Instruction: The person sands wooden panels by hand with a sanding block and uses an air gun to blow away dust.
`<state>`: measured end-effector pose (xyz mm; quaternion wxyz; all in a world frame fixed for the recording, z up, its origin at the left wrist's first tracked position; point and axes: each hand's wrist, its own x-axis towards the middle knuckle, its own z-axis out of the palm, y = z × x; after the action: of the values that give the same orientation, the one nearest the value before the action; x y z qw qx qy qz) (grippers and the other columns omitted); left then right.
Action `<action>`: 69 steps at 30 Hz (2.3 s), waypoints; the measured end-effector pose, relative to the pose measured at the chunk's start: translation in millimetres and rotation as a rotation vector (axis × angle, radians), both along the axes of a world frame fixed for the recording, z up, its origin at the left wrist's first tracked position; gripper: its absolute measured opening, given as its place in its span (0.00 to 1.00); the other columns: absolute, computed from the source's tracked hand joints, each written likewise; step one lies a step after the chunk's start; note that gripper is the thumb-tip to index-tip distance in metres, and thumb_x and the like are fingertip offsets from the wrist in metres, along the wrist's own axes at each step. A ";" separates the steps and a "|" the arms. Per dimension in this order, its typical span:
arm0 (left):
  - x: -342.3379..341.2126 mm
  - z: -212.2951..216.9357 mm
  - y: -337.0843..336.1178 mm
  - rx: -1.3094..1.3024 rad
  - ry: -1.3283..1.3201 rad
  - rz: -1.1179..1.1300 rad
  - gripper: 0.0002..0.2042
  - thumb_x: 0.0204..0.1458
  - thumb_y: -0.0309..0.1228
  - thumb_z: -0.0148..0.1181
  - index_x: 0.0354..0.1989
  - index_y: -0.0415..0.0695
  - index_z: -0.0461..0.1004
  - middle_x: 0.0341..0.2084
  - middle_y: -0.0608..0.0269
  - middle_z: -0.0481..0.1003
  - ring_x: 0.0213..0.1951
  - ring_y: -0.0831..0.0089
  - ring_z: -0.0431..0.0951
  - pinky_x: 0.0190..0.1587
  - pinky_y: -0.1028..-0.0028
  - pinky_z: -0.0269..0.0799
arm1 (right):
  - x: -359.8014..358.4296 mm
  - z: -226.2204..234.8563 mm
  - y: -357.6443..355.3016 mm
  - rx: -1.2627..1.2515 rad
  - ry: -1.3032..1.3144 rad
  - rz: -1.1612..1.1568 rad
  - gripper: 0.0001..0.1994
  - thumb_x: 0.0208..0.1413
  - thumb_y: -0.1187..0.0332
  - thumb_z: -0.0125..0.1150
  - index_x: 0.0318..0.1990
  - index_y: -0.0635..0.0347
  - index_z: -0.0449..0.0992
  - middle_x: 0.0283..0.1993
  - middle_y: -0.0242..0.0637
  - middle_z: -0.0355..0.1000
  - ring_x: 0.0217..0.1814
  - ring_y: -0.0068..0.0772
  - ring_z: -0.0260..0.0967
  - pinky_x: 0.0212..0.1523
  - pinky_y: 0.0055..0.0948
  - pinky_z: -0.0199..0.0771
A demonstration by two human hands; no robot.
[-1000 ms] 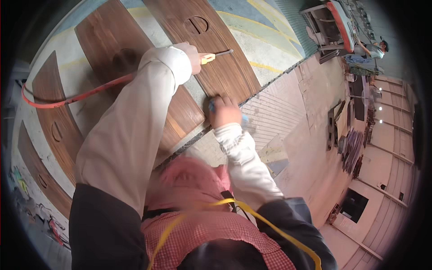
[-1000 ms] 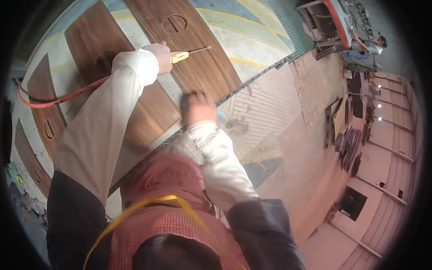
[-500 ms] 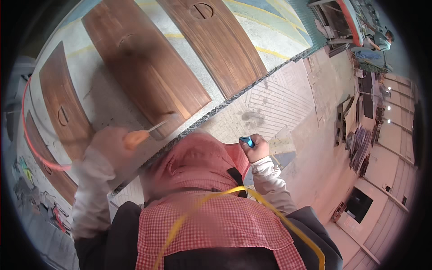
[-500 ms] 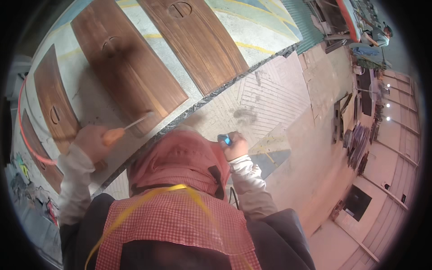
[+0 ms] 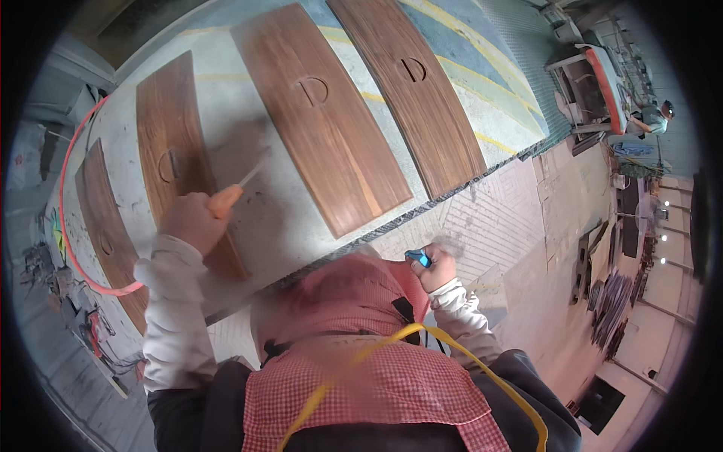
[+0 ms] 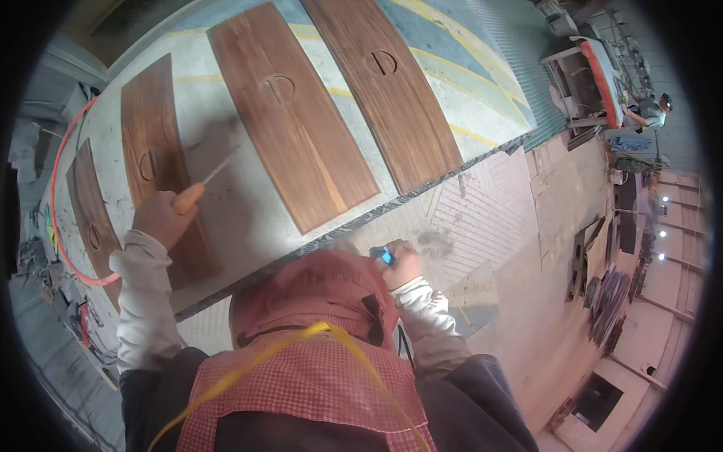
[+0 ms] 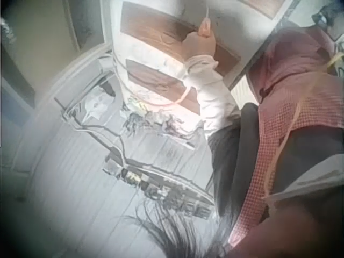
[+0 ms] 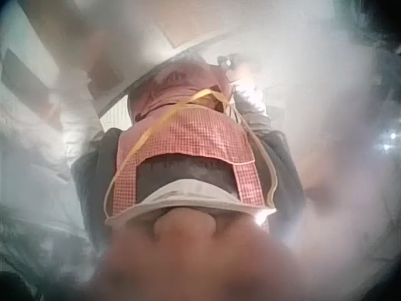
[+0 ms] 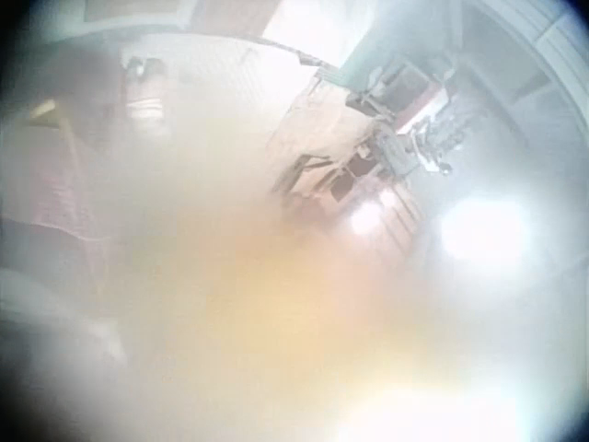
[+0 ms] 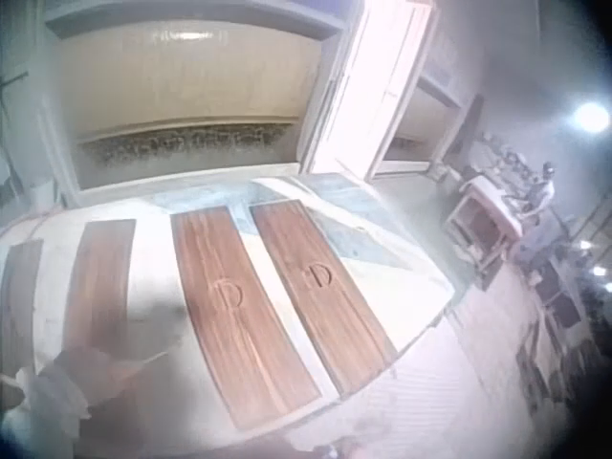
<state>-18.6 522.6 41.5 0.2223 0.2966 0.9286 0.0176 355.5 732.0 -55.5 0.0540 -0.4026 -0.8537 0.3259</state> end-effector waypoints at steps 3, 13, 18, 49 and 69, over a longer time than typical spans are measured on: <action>-25.9 3.5 -49.0 -0.065 0.000 0.071 0.17 0.46 0.44 0.58 0.25 0.39 0.77 0.26 0.46 0.77 0.32 0.47 0.77 0.36 0.58 0.72 | -15.2 12.4 -34.9 -0.084 -0.068 -0.031 0.10 0.37 0.70 0.66 0.28 0.65 0.75 0.29 0.49 0.72 0.35 0.51 0.70 0.38 0.39 0.71; -133.6 10.9 -229.2 -0.027 0.178 -0.001 0.19 0.45 0.46 0.60 0.28 0.37 0.78 0.27 0.45 0.77 0.31 0.49 0.78 0.35 0.56 0.73 | -94.1 7.1 -232.1 -0.155 0.031 0.154 0.10 0.37 0.74 0.66 0.30 0.64 0.75 0.31 0.46 0.71 0.34 0.47 0.70 0.37 0.37 0.71; -106.5 16.1 -274.7 -0.190 -0.066 -0.137 0.20 0.45 0.47 0.57 0.26 0.39 0.80 0.25 0.43 0.77 0.32 0.47 0.78 0.40 0.59 0.74 | -118.6 13.7 -287.3 -0.140 0.038 0.227 0.10 0.38 0.70 0.66 0.31 0.59 0.77 0.31 0.44 0.72 0.36 0.50 0.70 0.39 0.40 0.72; -241.3 32.0 -522.8 -0.605 -0.165 -0.302 0.25 0.36 0.57 0.63 0.33 0.47 0.81 0.34 0.55 0.78 0.41 0.56 0.78 0.44 0.62 0.72 | -251.8 13.5 -407.1 -0.679 0.085 -0.014 0.12 0.53 0.67 0.65 0.39 0.65 0.75 0.33 0.30 0.74 0.34 0.20 0.68 0.38 0.22 0.69; -214.7 -176.9 -390.7 0.203 0.294 0.562 0.36 0.59 0.53 0.41 0.65 0.34 0.51 0.66 0.37 0.47 0.70 0.47 0.40 0.66 0.43 0.30 | -429.8 -75.7 -388.7 -0.552 -0.094 0.054 0.13 0.41 0.68 0.73 0.33 0.67 0.80 0.27 0.35 0.77 0.30 0.23 0.72 0.35 0.25 0.71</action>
<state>-233.3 131.9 -135.3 0.0418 0.0491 0.9897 0.1277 -74.3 343.3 -131.2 -0.1061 -0.3937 -0.7446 0.5284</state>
